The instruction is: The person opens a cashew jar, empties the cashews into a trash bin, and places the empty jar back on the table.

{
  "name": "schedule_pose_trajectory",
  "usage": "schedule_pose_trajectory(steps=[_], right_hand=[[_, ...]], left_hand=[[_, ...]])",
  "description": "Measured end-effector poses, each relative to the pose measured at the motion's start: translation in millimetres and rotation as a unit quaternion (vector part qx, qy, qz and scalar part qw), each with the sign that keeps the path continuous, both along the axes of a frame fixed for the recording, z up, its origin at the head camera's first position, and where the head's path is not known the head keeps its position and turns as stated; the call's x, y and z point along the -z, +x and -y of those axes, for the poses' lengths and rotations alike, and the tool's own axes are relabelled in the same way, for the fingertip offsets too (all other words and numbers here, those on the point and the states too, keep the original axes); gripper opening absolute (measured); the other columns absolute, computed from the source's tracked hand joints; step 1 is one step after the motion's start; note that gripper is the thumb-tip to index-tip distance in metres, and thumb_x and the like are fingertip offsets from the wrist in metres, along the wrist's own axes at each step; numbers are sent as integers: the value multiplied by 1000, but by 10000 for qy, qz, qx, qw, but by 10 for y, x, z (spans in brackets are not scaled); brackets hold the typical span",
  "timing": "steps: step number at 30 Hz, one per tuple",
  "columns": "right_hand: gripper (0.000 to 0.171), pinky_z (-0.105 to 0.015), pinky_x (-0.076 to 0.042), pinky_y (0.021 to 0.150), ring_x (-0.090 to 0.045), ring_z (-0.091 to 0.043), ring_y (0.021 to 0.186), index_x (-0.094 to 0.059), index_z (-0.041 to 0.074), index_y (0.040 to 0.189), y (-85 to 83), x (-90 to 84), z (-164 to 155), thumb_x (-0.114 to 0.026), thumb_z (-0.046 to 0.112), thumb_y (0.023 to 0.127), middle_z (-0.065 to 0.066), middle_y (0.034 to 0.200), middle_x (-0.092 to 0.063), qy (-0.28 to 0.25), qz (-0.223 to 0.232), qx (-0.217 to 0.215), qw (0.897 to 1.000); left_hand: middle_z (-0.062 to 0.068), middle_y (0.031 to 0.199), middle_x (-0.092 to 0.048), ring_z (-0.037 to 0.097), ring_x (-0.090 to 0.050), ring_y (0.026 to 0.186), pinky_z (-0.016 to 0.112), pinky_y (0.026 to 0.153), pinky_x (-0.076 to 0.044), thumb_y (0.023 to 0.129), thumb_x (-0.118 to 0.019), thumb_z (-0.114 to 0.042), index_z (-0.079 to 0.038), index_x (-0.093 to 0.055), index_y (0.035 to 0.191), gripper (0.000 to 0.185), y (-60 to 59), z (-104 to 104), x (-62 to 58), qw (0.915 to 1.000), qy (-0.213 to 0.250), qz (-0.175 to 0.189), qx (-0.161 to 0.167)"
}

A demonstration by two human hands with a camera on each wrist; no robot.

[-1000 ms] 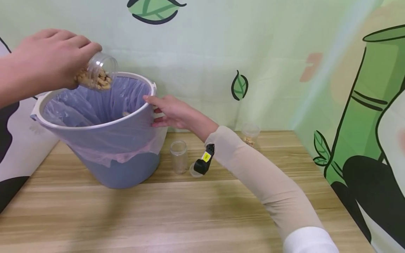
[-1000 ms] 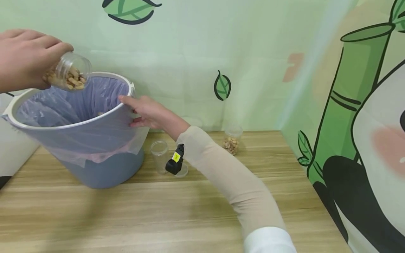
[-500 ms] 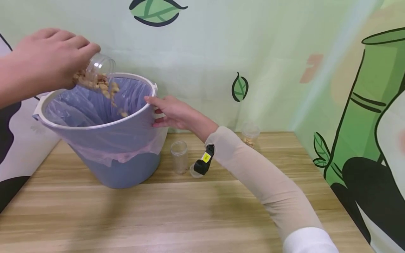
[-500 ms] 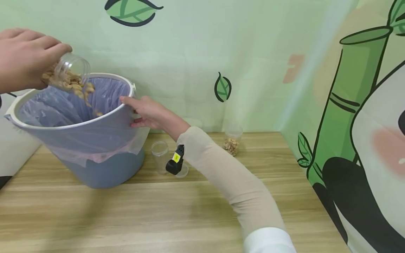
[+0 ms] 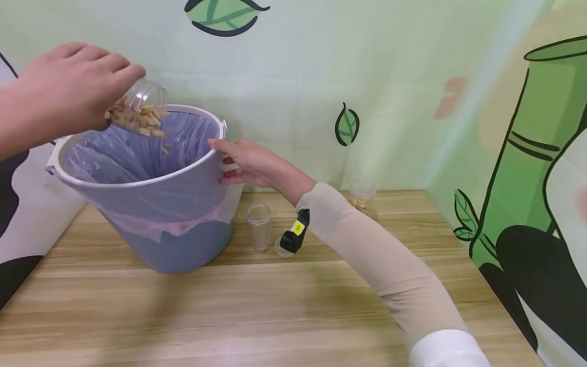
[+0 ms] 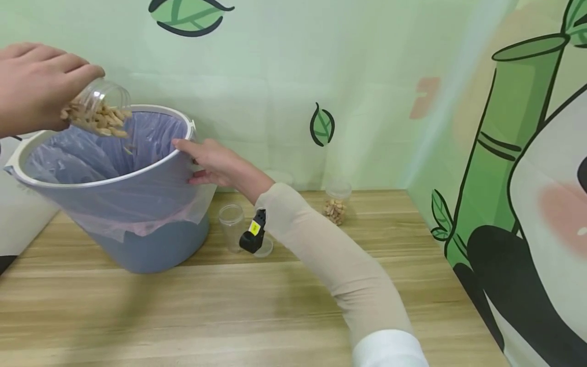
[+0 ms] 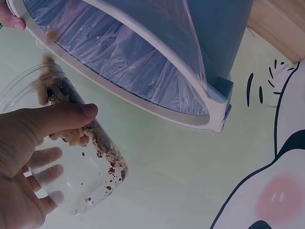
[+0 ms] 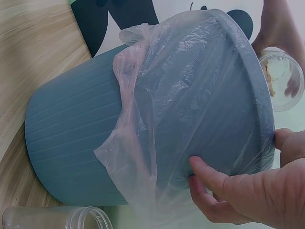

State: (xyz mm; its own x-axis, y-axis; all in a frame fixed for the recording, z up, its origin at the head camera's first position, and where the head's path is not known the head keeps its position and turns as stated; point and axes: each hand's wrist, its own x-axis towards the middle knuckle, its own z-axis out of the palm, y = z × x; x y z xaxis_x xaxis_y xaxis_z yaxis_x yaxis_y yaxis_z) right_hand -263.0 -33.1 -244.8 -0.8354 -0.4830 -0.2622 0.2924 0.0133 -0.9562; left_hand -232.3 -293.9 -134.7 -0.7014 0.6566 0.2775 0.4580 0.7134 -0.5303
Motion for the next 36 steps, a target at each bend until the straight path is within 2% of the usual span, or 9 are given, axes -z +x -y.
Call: schedule_pose_trajectory(steps=[4,10,16,28,31,36], right_hand=[[70,-45,-51,103,-45,-43,137,-22,-2,158,1,-3,-1,-57,30,105,-26,159,-28,33,7,10,10000],[70,-46,-52,102,-45,-43,136,-22,-2,157,-3,12,-4,-58,29,105,-25,157,-29,-17,28,35,10000],[70,-46,-52,102,-46,-43,135,-23,-2,157,-9,21,-6,-57,30,105,-25,155,-30,-42,8,15,10000],[68,-46,-52,102,-48,-40,134,-28,-3,155,11,16,25,-59,30,104,-25,155,-33,-39,40,33,10000],[69,-46,-51,103,-47,-40,135,-27,-2,156,14,15,27,-59,30,104,-26,156,-32,-48,48,44,10000],[70,-46,-51,103,-46,-40,137,-25,-2,157,11,18,30,-59,30,104,-26,158,-30,-66,40,15,10000]], left_hand=[[36,122,-55,57,-50,115,71,105,-35,55,-92,8,11,-48,125,83,8,6,11,10000,50,58,-60],[36,120,-56,57,-50,114,71,105,-35,61,-83,14,10,-48,124,72,15,26,11,9999,129,62,-44],[35,114,-58,56,-52,110,71,103,-36,56,-85,13,10,-48,121,75,21,45,3,9997,175,3,179],[35,125,-54,55,-48,119,69,107,-34,62,-85,11,10,-45,130,78,9,13,25,9998,-3,200,-45],[35,124,-54,56,-49,118,69,106,-34,65,-79,14,10,-46,129,72,3,11,24,9998,35,176,44],[34,121,-56,56,-51,115,70,104,-36,61,-81,14,11,-47,126,73,-4,7,32,9998,65,96,168]])
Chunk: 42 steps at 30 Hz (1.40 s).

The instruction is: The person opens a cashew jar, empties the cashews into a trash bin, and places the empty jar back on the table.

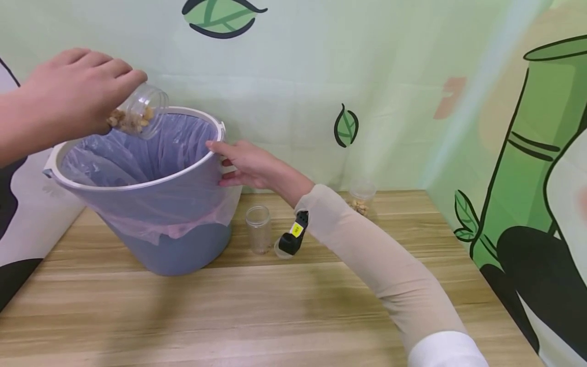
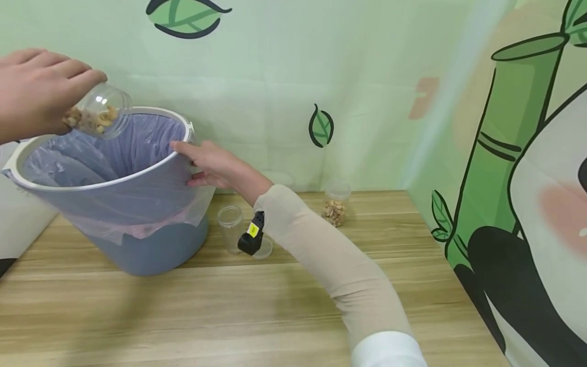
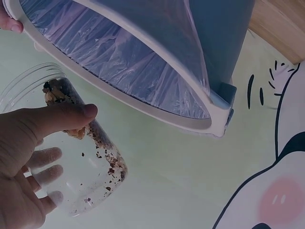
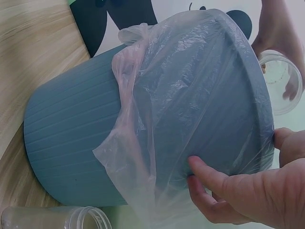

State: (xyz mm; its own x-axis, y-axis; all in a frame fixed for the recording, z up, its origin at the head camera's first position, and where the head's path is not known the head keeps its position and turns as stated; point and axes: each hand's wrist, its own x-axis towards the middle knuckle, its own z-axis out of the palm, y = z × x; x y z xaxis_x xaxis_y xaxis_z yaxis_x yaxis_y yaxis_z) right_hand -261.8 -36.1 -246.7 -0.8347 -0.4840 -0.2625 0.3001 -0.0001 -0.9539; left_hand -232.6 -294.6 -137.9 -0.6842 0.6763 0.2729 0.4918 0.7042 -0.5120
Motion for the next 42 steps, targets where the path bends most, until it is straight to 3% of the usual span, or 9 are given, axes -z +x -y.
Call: schedule_pose_trajectory(steps=[10,16,22,27,42], right_hand=[[71,-45,-51,103,-46,-40,136,-24,-1,157,-6,7,5,-58,30,104,-26,158,-29,-11,-13,-26,10000],[71,-46,-51,104,-46,-40,137,-24,-1,158,-2,6,16,-59,30,104,-26,158,-30,5,11,-8,10000],[71,-46,-51,104,-45,-41,138,-23,-1,158,-4,-4,29,-58,30,105,-26,159,-28,17,-6,-14,10000],[70,-46,-50,105,-44,-41,139,-23,-1,158,-1,-20,33,-57,30,105,-26,160,-27,16,-16,-45,10000],[70,-47,-49,105,-42,-40,141,-23,-1,158,-24,-15,5,-57,30,105,-25,161,-27,43,-14,26,10000]], left_hand=[[35,120,-56,56,-51,113,70,105,-36,56,-87,12,11,-48,124,78,2,1,11,10000,14,5,17],[34,122,-56,55,-50,115,69,107,-34,62,-81,14,10,-48,125,71,-4,-14,2,10000,-15,45,12],[34,123,-56,55,-51,115,68,107,-35,57,-87,11,10,-49,126,78,-7,-44,2,9998,-89,-42,185],[33,126,-55,54,-50,118,67,107,-34,68,-79,14,9,-47,129,70,-20,-84,9,9997,-131,-90,203],[32,129,-55,53,-48,121,67,108,-32,74,-72,16,6,-47,134,65,-32,-233,36,9995,-201,-18,241]])
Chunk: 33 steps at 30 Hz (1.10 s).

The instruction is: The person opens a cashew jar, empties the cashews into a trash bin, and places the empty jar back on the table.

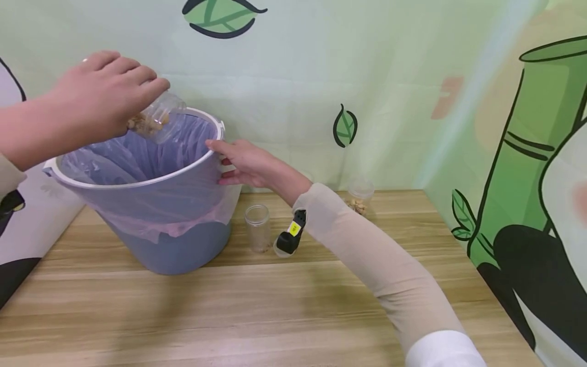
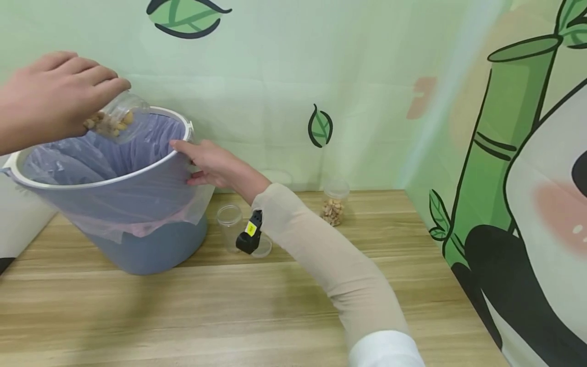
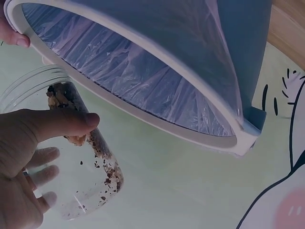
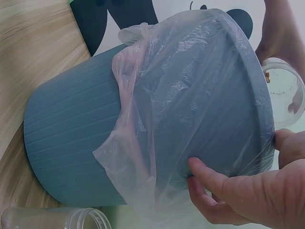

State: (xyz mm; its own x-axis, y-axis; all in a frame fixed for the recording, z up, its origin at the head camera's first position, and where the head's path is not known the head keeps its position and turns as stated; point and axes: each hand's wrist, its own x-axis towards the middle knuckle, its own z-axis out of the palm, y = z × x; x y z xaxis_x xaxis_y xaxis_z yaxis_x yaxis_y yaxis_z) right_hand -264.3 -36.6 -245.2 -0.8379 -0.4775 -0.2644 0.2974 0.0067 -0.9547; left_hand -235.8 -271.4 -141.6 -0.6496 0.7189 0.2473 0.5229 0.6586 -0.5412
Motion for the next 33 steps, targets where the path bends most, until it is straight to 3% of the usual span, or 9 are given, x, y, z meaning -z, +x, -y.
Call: schedule_pose_trajectory(steps=[17,21,33], right_hand=[[69,-46,-51,104,-45,-38,137,-24,-1,158,2,25,29,-57,30,105,-25,158,-30,24,4,-98,9999],[69,-46,-50,104,-45,-39,138,-23,-1,158,11,12,24,-56,30,106,-25,158,-29,41,-26,-104,9999],[67,-47,-49,105,-44,-39,139,-25,-1,158,-5,15,13,-54,30,106,-25,159,-29,49,-61,-119,9999]], left_hand=[[29,124,-59,49,-53,117,63,109,-34,69,-79,16,3,-52,129,67,-58,-196,156,9992,-131,-121,365],[29,121,-60,49,-54,115,63,109,-35,68,-79,17,3,-52,127,66,-63,-189,185,9980,-53,-273,562],[30,122,-58,49,-52,118,63,113,-30,71,-74,20,2,-52,127,63,-33,-33,159,9977,-115,-501,443]])
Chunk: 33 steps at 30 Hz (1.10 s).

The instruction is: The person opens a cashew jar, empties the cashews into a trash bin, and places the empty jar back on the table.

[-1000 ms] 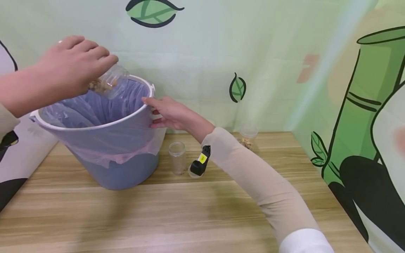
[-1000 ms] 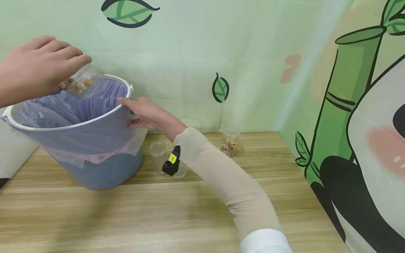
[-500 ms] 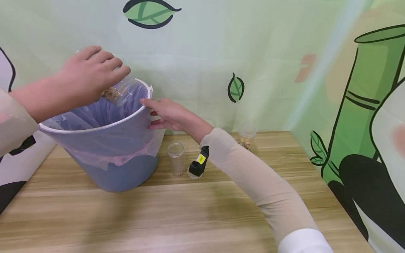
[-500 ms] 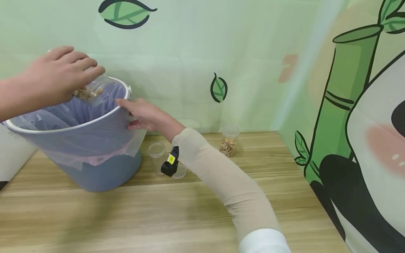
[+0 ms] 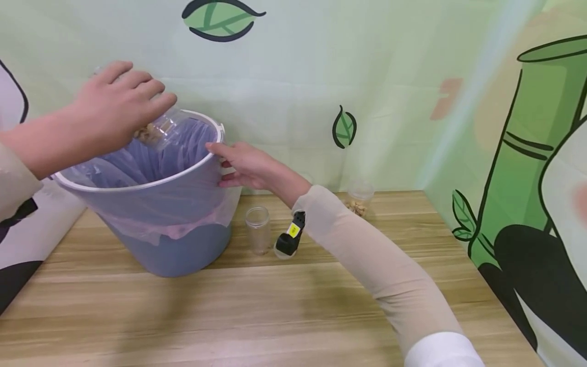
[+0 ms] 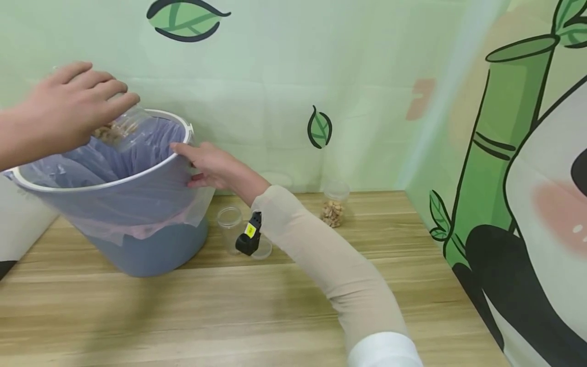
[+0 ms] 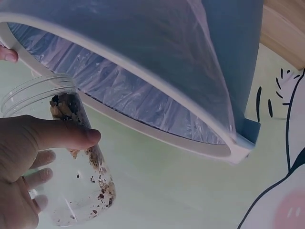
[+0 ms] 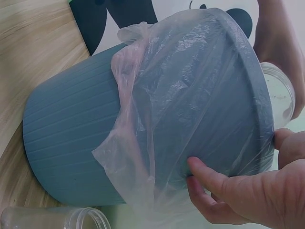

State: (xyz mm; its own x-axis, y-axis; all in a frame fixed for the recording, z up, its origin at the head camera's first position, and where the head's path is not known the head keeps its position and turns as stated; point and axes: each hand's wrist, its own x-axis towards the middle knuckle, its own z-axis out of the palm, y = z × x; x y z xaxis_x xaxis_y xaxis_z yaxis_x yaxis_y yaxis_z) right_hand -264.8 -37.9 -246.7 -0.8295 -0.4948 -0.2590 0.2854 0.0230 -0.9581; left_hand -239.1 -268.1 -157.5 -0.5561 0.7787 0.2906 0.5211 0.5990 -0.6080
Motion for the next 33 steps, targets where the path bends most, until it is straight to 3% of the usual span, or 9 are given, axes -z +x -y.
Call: schedule_pose_trajectory(steps=[12,17,26,33], right_hand=[[68,-47,-49,106,-44,-40,139,-25,-2,157,-10,20,8,-55,30,106,-26,159,-29,-12,12,5,10000],[66,-47,-49,106,-44,-40,138,-25,-2,157,-2,20,3,-54,29,106,-26,158,-30,-31,-7,15,10000],[67,-47,-49,105,-43,-40,140,-24,-2,158,-17,15,-4,-54,30,106,-25,160,-28,3,-23,2,10000],[67,-47,-49,105,-44,-40,139,-24,-2,157,-14,15,-11,-55,30,106,-25,159,-29,9,-15,32,10000]], left_hand=[[31,125,-56,49,-49,121,62,116,-26,66,-76,21,0,-49,127,70,18,96,-75,9997,-116,-170,-111],[31,132,-52,49,-45,127,60,120,-19,65,-81,17,-1,-47,132,78,24,140,-113,9987,-277,-261,-333],[33,131,-52,50,-46,126,60,120,-19,60,-82,18,1,-47,132,82,39,170,-132,9982,-223,-417,-380],[32,133,-51,49,-42,129,58,123,-14,63,-79,20,-1,-47,133,80,49,156,-145,9980,-267,-396,-410]])
